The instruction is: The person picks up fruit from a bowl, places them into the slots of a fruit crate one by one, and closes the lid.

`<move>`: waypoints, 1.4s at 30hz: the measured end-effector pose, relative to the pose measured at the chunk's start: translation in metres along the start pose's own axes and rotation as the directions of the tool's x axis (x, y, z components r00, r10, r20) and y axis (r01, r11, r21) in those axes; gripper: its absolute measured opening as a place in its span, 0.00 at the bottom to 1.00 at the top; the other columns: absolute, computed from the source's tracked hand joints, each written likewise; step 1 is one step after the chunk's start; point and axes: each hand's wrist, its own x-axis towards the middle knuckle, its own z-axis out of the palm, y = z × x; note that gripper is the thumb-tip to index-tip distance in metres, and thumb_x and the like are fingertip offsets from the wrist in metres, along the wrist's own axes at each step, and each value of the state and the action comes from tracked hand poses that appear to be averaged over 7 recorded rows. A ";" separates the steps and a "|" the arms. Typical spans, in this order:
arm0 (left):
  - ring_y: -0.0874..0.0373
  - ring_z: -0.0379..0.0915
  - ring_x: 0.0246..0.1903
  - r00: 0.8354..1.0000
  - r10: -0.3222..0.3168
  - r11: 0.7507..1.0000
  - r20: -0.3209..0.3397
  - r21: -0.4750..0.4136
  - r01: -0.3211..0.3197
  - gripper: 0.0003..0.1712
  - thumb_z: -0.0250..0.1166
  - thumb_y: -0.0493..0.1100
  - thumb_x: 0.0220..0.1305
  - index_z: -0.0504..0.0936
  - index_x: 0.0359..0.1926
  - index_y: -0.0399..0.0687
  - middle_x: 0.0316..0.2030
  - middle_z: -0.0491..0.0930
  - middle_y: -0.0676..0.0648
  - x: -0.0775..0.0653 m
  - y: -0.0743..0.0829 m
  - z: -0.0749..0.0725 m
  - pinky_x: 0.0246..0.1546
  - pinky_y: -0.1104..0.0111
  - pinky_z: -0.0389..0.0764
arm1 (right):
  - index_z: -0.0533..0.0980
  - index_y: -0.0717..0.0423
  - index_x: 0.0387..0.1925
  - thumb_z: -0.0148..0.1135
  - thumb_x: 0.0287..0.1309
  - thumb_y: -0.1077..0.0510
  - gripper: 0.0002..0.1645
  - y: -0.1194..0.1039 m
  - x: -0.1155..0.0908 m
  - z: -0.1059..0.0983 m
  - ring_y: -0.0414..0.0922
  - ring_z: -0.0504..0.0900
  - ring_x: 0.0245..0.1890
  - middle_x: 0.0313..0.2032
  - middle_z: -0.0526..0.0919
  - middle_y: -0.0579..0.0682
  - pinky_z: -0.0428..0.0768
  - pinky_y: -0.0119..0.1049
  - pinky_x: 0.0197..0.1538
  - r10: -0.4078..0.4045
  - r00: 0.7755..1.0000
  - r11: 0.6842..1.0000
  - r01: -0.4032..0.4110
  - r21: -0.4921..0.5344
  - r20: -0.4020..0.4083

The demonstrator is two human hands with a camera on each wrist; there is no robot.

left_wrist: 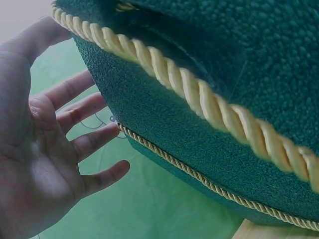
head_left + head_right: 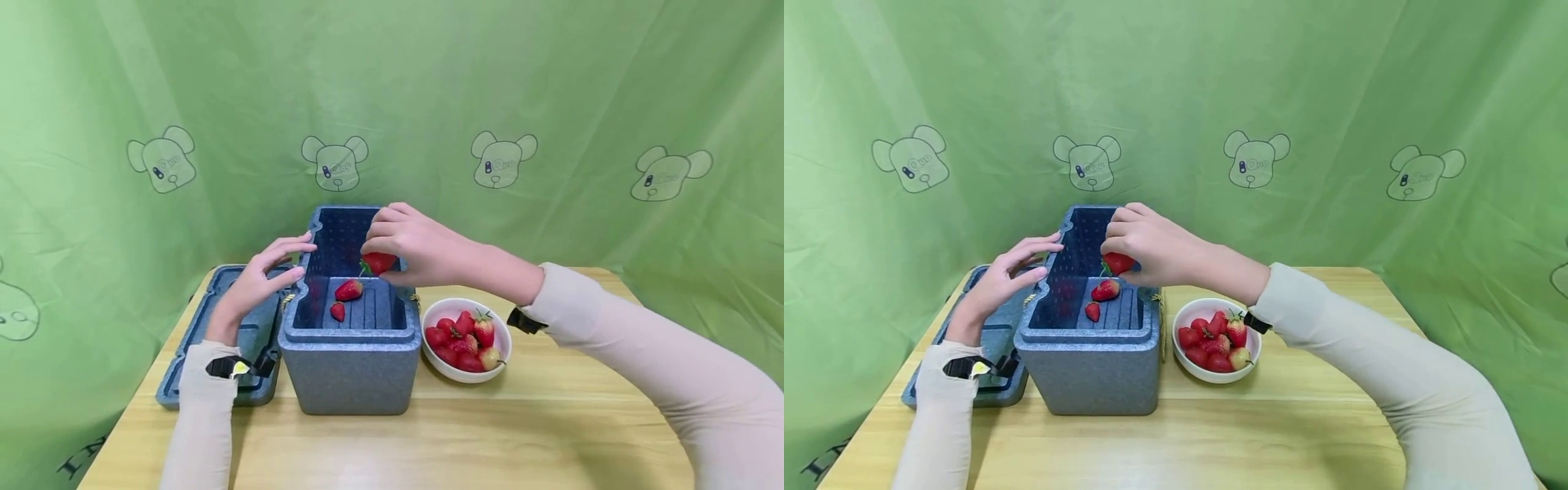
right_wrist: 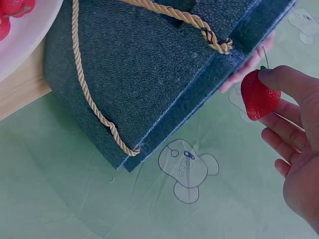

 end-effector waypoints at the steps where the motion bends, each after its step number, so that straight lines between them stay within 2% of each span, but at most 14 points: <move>1: 0.48 0.54 0.77 1.000 0.000 1.000 0.000 -0.001 0.000 0.24 0.61 0.40 0.73 0.76 0.67 0.49 0.76 0.64 0.48 0.000 0.000 0.000 0.74 0.39 0.56 | 0.85 0.57 0.44 0.77 0.49 0.58 0.18 0.000 0.001 0.001 0.52 0.78 0.50 0.41 0.87 0.51 0.74 0.51 0.62 -0.008 1.000 1.000 0.008 -0.006 0.012; 10: 0.50 0.53 0.77 1.000 -0.012 1.000 0.000 -0.010 0.012 0.24 0.61 0.41 0.73 0.76 0.68 0.50 0.76 0.64 0.49 0.001 0.003 0.000 0.73 0.39 0.57 | 0.85 0.56 0.47 0.77 0.52 0.56 0.19 -0.007 0.016 0.008 0.52 0.77 0.51 0.44 0.88 0.52 0.73 0.49 0.64 -0.022 0.990 0.998 0.030 -0.049 0.141; 15: 0.49 0.53 0.77 1.000 -0.010 1.000 0.000 -0.010 0.010 0.24 0.61 0.41 0.73 0.76 0.68 0.49 0.76 0.64 0.49 0.000 0.002 -0.001 0.73 0.39 0.57 | 0.86 0.55 0.46 0.76 0.53 0.56 0.18 -0.011 0.023 0.012 0.51 0.77 0.49 0.44 0.88 0.50 0.74 0.47 0.63 -0.043 0.981 0.995 0.059 -0.078 0.189; 28: 0.50 0.54 0.77 1.000 0.003 1.000 0.009 -0.007 -0.003 0.24 0.61 0.41 0.73 0.76 0.68 0.50 0.76 0.64 0.50 0.001 0.002 -0.001 0.73 0.40 0.58 | 0.86 0.54 0.44 0.73 0.55 0.59 0.13 -0.017 0.033 0.023 0.50 0.78 0.46 0.42 0.88 0.49 0.73 0.45 0.60 -0.104 0.960 0.985 0.135 -0.104 0.259; 36: 0.50 0.54 0.77 1.000 -0.002 1.000 0.010 -0.012 0.002 0.24 0.61 0.41 0.73 0.76 0.68 0.50 0.76 0.63 0.50 0.001 0.002 -0.001 0.73 0.40 0.58 | 0.86 0.53 0.46 0.72 0.58 0.57 0.14 -0.017 0.033 0.028 0.49 0.79 0.47 0.44 0.89 0.49 0.73 0.45 0.60 -0.085 0.952 0.988 0.119 -0.101 0.295; 42: 0.50 0.54 0.77 1.000 -0.001 1.000 0.013 -0.016 0.001 0.24 0.61 0.41 0.73 0.76 0.68 0.50 0.76 0.63 0.50 0.001 0.002 -0.001 0.73 0.40 0.58 | 0.86 0.53 0.46 0.72 0.59 0.56 0.13 -0.016 0.031 0.031 0.49 0.79 0.47 0.43 0.89 0.48 0.73 0.45 0.58 -0.082 0.953 0.987 0.118 -0.108 0.292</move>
